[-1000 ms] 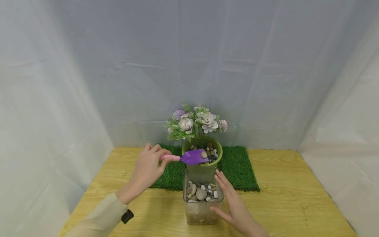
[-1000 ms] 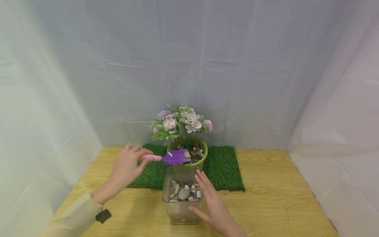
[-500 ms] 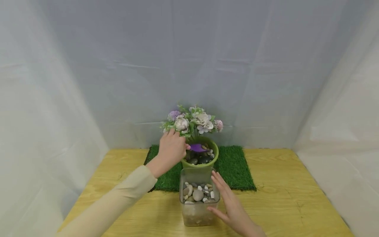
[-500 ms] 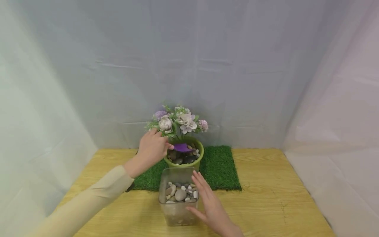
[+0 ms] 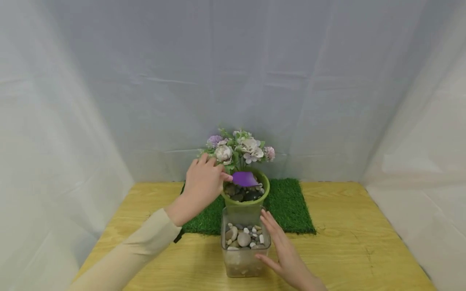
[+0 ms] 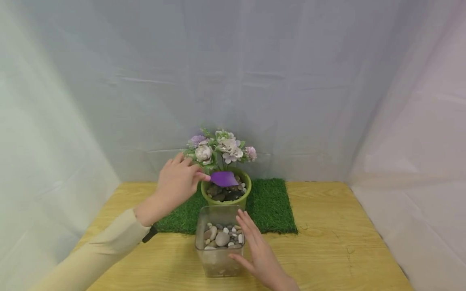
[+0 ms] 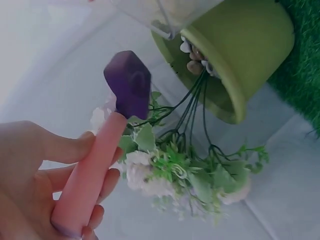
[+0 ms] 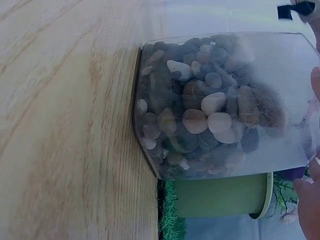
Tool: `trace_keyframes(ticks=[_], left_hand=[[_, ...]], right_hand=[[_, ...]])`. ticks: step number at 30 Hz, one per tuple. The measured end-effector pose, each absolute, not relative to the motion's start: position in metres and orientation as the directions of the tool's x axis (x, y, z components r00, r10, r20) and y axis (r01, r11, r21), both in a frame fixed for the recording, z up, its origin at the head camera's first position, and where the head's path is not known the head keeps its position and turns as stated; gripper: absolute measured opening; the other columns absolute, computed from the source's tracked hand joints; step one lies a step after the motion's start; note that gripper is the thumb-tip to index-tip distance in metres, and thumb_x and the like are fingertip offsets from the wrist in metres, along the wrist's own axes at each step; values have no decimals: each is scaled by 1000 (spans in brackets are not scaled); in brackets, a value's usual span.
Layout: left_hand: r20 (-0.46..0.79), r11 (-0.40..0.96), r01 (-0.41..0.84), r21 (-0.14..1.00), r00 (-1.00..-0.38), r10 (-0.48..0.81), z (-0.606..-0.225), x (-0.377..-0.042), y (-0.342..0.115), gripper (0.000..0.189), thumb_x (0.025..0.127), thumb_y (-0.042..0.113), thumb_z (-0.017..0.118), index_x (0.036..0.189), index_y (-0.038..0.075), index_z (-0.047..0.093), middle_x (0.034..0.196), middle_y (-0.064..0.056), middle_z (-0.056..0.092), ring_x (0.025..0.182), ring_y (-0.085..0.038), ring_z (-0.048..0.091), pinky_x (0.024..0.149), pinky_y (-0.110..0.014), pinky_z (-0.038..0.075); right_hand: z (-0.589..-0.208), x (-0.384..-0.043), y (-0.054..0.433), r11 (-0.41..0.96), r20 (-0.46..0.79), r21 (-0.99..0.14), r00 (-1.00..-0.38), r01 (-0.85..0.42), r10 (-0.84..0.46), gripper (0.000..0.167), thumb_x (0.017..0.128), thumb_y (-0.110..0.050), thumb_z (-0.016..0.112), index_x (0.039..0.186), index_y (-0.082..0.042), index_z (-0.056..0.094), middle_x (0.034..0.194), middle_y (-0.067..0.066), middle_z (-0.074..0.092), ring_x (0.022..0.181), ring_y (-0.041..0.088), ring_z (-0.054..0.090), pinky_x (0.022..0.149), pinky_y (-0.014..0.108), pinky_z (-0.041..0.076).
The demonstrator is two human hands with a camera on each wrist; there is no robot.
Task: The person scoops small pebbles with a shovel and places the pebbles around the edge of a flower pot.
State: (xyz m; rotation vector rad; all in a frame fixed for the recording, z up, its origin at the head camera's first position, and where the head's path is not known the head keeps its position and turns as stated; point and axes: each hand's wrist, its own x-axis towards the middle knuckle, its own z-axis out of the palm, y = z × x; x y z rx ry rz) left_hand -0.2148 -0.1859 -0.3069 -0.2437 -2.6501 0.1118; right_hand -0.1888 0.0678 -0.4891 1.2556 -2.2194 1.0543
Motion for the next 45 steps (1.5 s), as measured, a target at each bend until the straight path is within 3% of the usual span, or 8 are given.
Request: trace_keyframes(ticks=[8,15,22,25,30,35,39,45], left_hand=[[489,973,226,54,-855,171,-311,-180,-212,4,91,15,75,93,15,78,82,0,60,80,-23,43,72,-36,38],[509,952,307,2,-819,263,-306,-154,-220,6,84,14,81,88,14,78,75,1,58,74,-20,43,67,-33,37],[395,924,381,-36,-844,364,-301,-145,-211,2,90,18,77,89,19,78,74,8,49,76,-16,35,70,-30,32],[344,909,406,-94,-844,412,-309,-148,-202,5,91,21,76,87,20,78,74,8,45,77,-17,31,70,-30,28],[321,868,420,-266,-810,490,-327,-157,-185,9,85,20,81,78,22,75,76,4,54,78,-17,34,68,-29,25],[277,857,380,-349,-832,481,-339,-168,-167,12,80,30,86,83,22,77,96,-1,66,96,-20,50,75,-31,36],[265,850,357,-387,-840,473,-342,-165,-158,21,85,41,80,85,20,77,106,-2,69,108,-22,53,84,-35,43],[314,765,357,-536,-758,572,-350,-149,-150,21,79,35,84,91,18,78,110,-1,71,111,-19,56,92,-34,46]], right_hand=[[-490,-188,69,321,641,-416,-525,-851,-561,86,96,-41,66,157,4,26,165,21,22,154,26,18,121,26,13],[-490,-188,71,344,620,-424,-545,-838,-564,86,95,-41,67,158,2,26,165,20,22,154,26,19,120,25,14],[-488,-189,72,356,609,-425,-554,-832,-568,88,94,-41,69,158,1,25,166,18,21,154,26,19,121,27,14],[-487,-189,73,355,607,-427,-555,-832,-570,88,94,-41,69,158,2,26,166,18,21,154,26,19,121,27,14],[-486,-189,72,347,605,-430,-551,-834,-574,89,93,-41,70,158,1,26,165,19,23,154,27,21,120,26,15],[-486,-190,72,346,597,-443,-560,-827,-574,89,93,-39,72,158,0,25,166,19,22,153,26,21,119,25,17],[-487,-190,72,338,600,-443,-555,-830,-576,89,93,-38,72,158,1,25,165,19,22,154,25,21,119,24,16],[-488,-191,71,345,616,-420,-543,-839,-571,89,93,-39,72,158,1,26,165,19,23,153,26,22,119,24,17]])
